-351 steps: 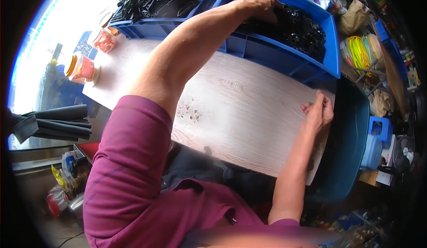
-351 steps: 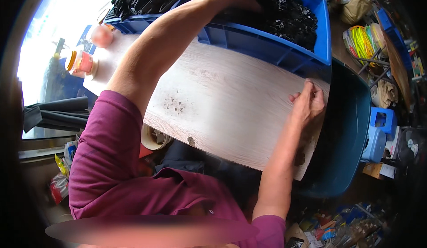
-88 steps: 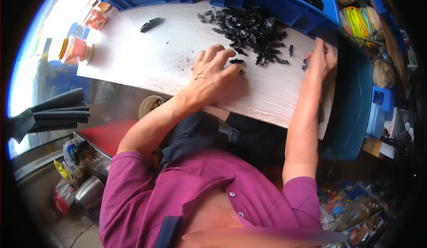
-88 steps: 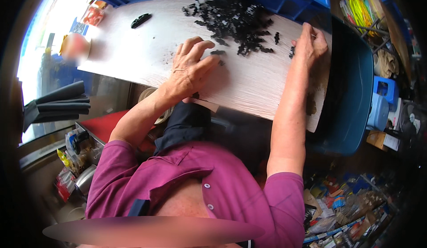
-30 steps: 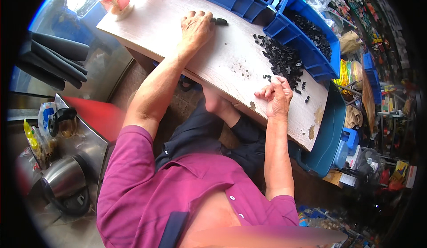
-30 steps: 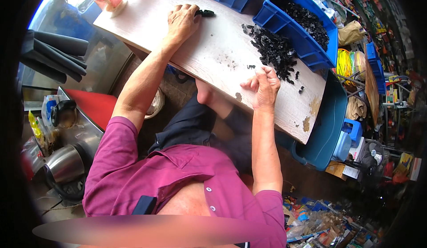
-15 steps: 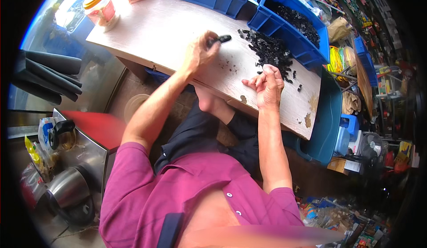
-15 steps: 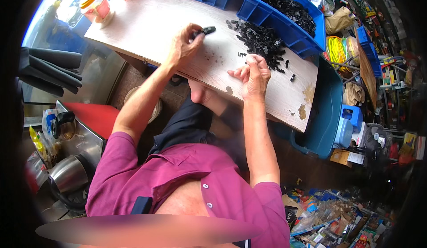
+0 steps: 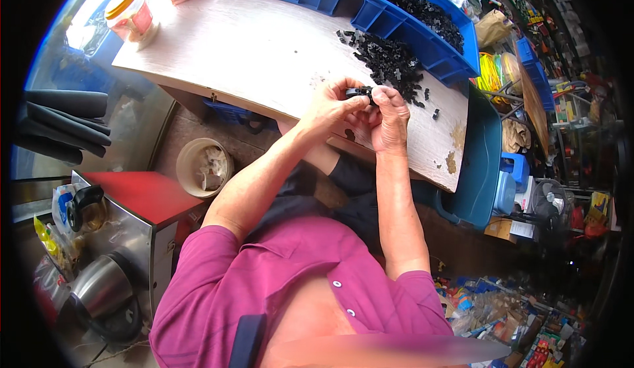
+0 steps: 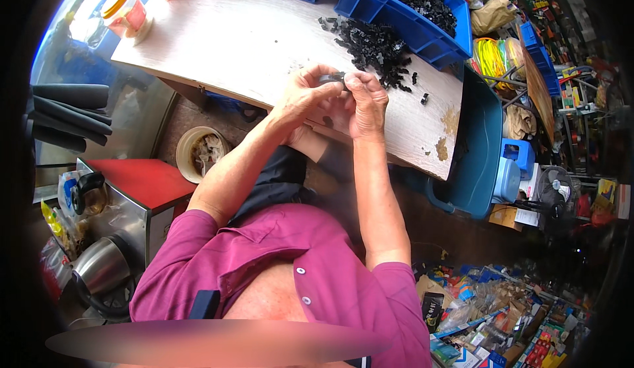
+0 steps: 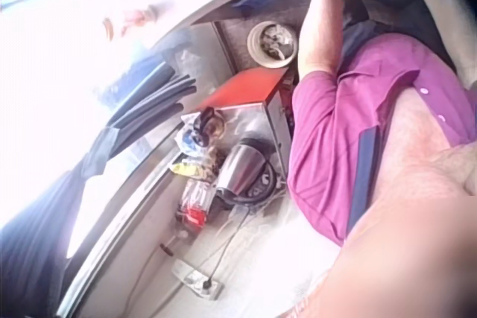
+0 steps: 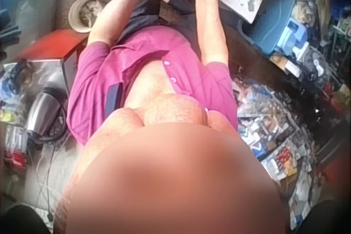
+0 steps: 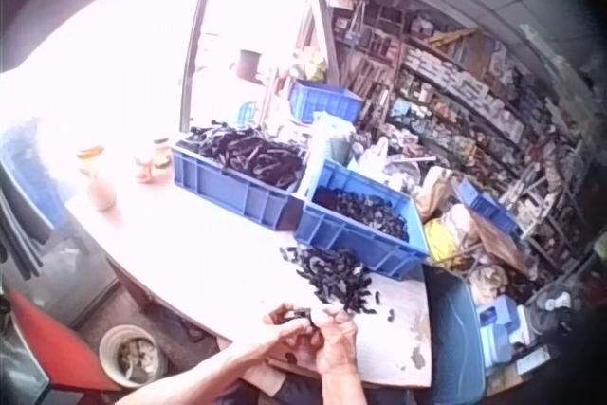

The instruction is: The person takes plastic clips and components from storage bins onto the table and assembles the pieces together by hand.

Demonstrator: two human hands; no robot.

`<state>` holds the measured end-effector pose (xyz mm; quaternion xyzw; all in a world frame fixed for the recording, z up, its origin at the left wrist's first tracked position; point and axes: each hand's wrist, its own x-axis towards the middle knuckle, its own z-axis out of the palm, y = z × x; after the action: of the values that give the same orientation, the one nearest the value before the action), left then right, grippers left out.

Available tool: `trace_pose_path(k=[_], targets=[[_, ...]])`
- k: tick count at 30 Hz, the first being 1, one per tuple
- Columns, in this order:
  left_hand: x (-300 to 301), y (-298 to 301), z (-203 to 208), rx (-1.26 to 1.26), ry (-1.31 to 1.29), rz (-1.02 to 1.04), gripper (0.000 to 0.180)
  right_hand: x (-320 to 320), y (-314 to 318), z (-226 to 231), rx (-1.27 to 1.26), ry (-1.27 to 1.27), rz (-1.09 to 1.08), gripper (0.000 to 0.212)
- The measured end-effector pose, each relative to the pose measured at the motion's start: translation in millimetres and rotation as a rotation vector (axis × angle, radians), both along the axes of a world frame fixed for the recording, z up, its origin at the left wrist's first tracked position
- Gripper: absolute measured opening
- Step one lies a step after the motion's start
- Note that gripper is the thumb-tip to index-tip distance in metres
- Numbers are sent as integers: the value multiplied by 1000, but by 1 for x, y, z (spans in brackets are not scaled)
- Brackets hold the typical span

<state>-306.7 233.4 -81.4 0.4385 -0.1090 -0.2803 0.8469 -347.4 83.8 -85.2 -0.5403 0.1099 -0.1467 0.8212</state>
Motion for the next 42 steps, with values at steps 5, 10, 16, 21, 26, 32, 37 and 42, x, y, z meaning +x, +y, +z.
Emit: trace_pose_path(k=[5, 10, 16, 21, 26, 32, 37, 42], targets=[[1, 1, 7, 78, -3, 21, 24, 2, 4, 4, 7, 24, -2, 6], [6, -9, 5, 91, 112, 92, 16, 2, 6, 1, 39, 56, -21, 10], [3, -12, 0, 71, 103, 191, 11, 1, 7, 4, -102, 125, -53, 13], [1, -10, 1, 60, 107, 194, 8, -2, 18, 7, -208, 72, -44, 25], [1, -8, -5, -43, 140, 134, 6, -1, 20, -3, -298, 132, -106, 30], [-6, -6, 1, -1, 83, 33, 14, -10, 16, -2, -201, 50, -167, 27], [0, -12, -13, 114, -64, 137, 22, -24, -3, 0, -43, 95, -117, 23], [-1, -16, -30, 43, -158, 123, 21, -46, -79, 21, 179, 145, -356, 34]])
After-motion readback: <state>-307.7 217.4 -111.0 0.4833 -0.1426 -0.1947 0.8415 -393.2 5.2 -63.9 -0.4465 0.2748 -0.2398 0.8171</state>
